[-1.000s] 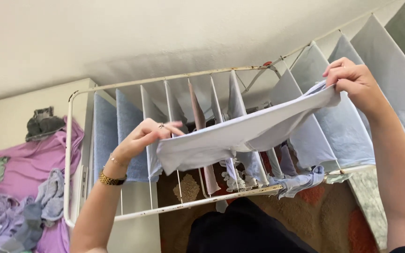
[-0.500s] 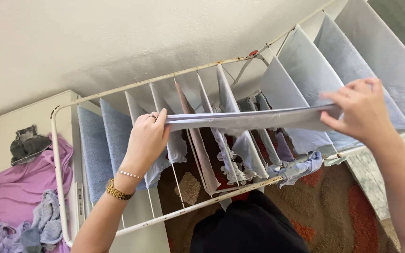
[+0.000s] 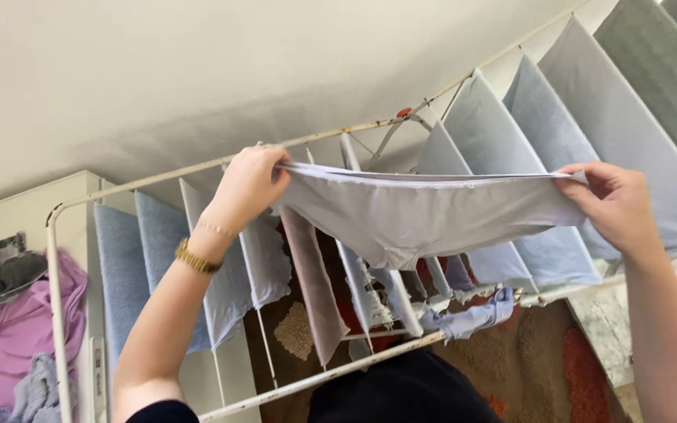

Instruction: The person picks up various pieces of wet laundry from a pile on a white surface and hangs them on a nearby drying rack. They handle items such as towels, socks, and underwear, spreading them across the rack's bars. Finally, the person gathers the remaining pile of clothes and walks away.

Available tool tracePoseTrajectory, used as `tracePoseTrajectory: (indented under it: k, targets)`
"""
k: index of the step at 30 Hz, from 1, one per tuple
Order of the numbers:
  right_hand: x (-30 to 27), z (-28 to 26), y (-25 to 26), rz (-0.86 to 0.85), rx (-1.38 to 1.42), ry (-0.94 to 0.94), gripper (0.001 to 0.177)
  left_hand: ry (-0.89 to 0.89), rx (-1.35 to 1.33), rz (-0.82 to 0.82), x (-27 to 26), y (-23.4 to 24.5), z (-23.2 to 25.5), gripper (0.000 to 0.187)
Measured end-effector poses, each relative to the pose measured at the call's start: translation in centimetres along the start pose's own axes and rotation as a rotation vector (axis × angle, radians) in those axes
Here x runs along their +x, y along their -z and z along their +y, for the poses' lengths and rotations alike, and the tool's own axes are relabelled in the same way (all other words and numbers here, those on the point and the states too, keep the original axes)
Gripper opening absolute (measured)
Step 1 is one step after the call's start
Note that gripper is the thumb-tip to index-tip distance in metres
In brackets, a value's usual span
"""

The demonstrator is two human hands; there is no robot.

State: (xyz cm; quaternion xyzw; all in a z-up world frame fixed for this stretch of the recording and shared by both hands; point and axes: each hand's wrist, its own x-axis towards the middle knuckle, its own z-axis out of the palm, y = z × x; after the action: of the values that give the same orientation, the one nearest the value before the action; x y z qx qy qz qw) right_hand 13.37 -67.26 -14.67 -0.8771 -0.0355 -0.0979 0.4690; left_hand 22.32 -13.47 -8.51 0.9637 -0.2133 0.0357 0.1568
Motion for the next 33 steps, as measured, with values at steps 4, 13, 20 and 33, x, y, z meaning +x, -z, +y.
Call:
tracePoseTrajectory:
  k: [4, 13, 20, 33]
  targets:
    - [4.8, 2.0, -0.9, 0.107, 0.092, 0.010, 0.006, -0.067, 0.033, 0.027, 9.6, -3.7, -3.1, 0.017]
    - [8.0, 2.3, -8.0, 0.281, -0.295, 0.527, 0.031, -0.128, 0.042, 0.209, 24.4, -7.9, -7.3, 0.044]
    - [6.8, 14.2, -26.7, -0.064, -0.382, 0.569, 0.027, 0.068, 0.375, -0.072, 28.2, -24.2, -15.4, 0.038]
    - [5.9, 14.9, -32.9, -0.620, -0.409, 0.113, 0.034, 0.404, -0.033, -0.307, 26.4, -29.2, -17.2, 0.065]
